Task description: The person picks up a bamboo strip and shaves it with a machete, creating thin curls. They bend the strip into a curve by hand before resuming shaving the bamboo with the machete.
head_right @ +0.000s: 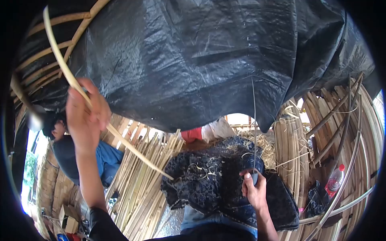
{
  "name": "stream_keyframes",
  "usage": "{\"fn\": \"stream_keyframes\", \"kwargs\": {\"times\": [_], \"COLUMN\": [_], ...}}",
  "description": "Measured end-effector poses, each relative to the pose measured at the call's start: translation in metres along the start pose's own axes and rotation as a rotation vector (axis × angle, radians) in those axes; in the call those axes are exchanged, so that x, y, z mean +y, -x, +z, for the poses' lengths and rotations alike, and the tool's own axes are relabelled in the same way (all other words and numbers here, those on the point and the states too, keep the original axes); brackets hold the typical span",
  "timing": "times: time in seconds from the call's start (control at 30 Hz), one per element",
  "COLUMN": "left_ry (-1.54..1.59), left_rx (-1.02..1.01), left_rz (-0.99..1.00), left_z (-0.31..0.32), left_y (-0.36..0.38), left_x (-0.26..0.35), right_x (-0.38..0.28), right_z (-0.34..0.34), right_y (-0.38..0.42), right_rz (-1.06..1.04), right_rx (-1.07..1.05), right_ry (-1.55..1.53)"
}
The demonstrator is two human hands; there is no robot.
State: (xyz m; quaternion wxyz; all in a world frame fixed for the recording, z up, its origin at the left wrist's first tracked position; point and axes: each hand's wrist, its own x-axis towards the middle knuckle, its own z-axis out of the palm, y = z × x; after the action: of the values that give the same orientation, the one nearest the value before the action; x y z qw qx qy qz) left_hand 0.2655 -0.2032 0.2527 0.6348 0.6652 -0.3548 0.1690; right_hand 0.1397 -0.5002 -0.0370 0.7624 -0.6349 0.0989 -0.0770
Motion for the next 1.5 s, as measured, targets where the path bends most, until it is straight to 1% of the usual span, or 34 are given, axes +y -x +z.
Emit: {"fn": "stream_keyframes", "kwargs": {"times": [0.03,0.1,0.13,0.17,0.23,0.3,0.43,0.47,0.53,0.57,0.63,0.67,0.7,0.77,0.8,0.83,0.9,0.97,1.0,1.07,1.13,1.17,1.2,1.27,1.3,1.33,1.37,1.4,1.43,1.47,1.5], "left_ry": [-0.019,-0.091,-0.089,-0.174,-0.237,-0.178,0.028,0.073,0.178,0.264,0.249,0.304,0.384,0.398,0.410,0.403,0.397,0.275,0.269,0.290,0.309,0.334,0.340,0.319,0.295,0.259,0.260,0.275,0.289,0.284,0.286], "left_rx": [0.000,-0.096,-0.109,-0.173,-0.240,-0.319,-0.496,-0.513,-0.567,-0.526,-0.532,-0.502,-0.463,-0.318,-0.304,-0.267,-0.219,-0.177,-0.162,-0.158,-0.116,-0.091,-0.008,0.028,0.057,0.112,0.122,0.150,0.179,0.128,0.133], "left_rz": [-0.057,-0.136,-0.234,-0.256,-0.424,-0.688,-0.951,-0.993,-1.086,-1.109,-1.154,-1.173,-1.172,-1.211,-1.237,-1.206,-1.159,-1.187,-1.203,-1.306,-1.367,-1.414,-1.397,-1.393,-1.386,-1.379,-1.387,-1.435,-1.483,-1.490,-1.500], "left_z": [-0.001,-0.010,-0.014,-0.016,-0.010,-0.002,0.022,0.032,0.041,0.047,0.064,0.072,0.079,0.091,0.095,0.097,0.097,0.098,0.097,0.092,0.084,0.081,0.081,0.074,0.073,0.073,0.072,0.072,0.071,0.069,0.070], "left_y": [0.004,0.009,0.011,0.013,0.020,0.035,0.091,0.109,0.147,0.170,0.193,0.201,0.212,0.242,0.253,0.264,0.286,0.309,0.312,0.313,0.324,0.331,0.334,0.350,0.353,0.355,0.355,0.353,0.353,0.355,0.355], "left_x": [-0.008,-0.025,-0.030,-0.036,-0.044,-0.059,-0.112,-0.122,-0.141,-0.152,-0.148,-0.145,-0.147,-0.149,-0.149,-0.148,-0.146,-0.145,-0.140,-0.132,-0.134,-0.134,-0.134,-0.143,-0.143,-0.145,-0.145,-0.144,-0.144,-0.146,-0.146], "right_x": [0.003,0.012,0.015,0.018,0.024,0.028,0.026,0.024,0.019,0.015,-0.002,-0.003,0.003,0.004,0.007,0.009,0.015,0.035,0.050,0.076,0.089,0.092,0.088,0.090,0.091,0.092,0.093,0.096,0.099,0.102,0.104], "right_z": [-0.002,-0.005,-0.006,-0.004,0.002,0.007,0.019,0.016,0.007,0.004,0.004,0.003,0.004,0.007,0.013,0.019,0.029,0.041,0.045,0.050,0.053,0.057,0.064,0.072,0.074,0.076,0.079,0.081,0.083,0.083,0.083], "right_y": [0.000,-0.002,-0.003,-0.005,-0.006,-0.007,-0.007,-0.007,-0.006,-0.007,-0.007,-0.007,-0.007,-0.006,-0.008,-0.011,-0.015,-0.017,-0.015,-0.014,-0.012,-0.009,-0.011,-0.019,-0.023,-0.027,-0.030,-0.032,-0.034,-0.036,-0.036], "right_rz": [0.037,0.036,0.046,0.058,0.038,0.020,-0.144,-0.144,-0.144,-0.132,-0.114,-0.060,-0.075,0.001,0.003,-0.049,0.055,0.143,0.123,0.105,-0.222,-0.212,-0.237,-0.304,-0.296,-0.343,-0.393,-0.438,-0.433,-0.384,-0.334], "right_rx": [-0.001,-0.009,-0.003,0.000,0.005,0.035,0.050,0.011,-0.060,-0.095,-0.154,-0.183,-0.188,-0.208,-0.193,-0.194,-0.223,-0.284,-0.289,-0.310,-0.438,-0.452,-0.471,-0.547,-0.556,-0.646,-0.736,-0.747,-0.758,-0.829,-0.900], "right_ry": [-0.029,-0.042,-0.060,-0.077,-0.111,-0.162,-0.221,-0.176,0.008,0.081,0.234,0.256,0.251,0.356,0.415,0.487,0.644,0.658,0.706,0.745,0.855,0.850,0.904,0.964,0.967,1.022,1.073,1.114,1.110,1.148,1.186]}}
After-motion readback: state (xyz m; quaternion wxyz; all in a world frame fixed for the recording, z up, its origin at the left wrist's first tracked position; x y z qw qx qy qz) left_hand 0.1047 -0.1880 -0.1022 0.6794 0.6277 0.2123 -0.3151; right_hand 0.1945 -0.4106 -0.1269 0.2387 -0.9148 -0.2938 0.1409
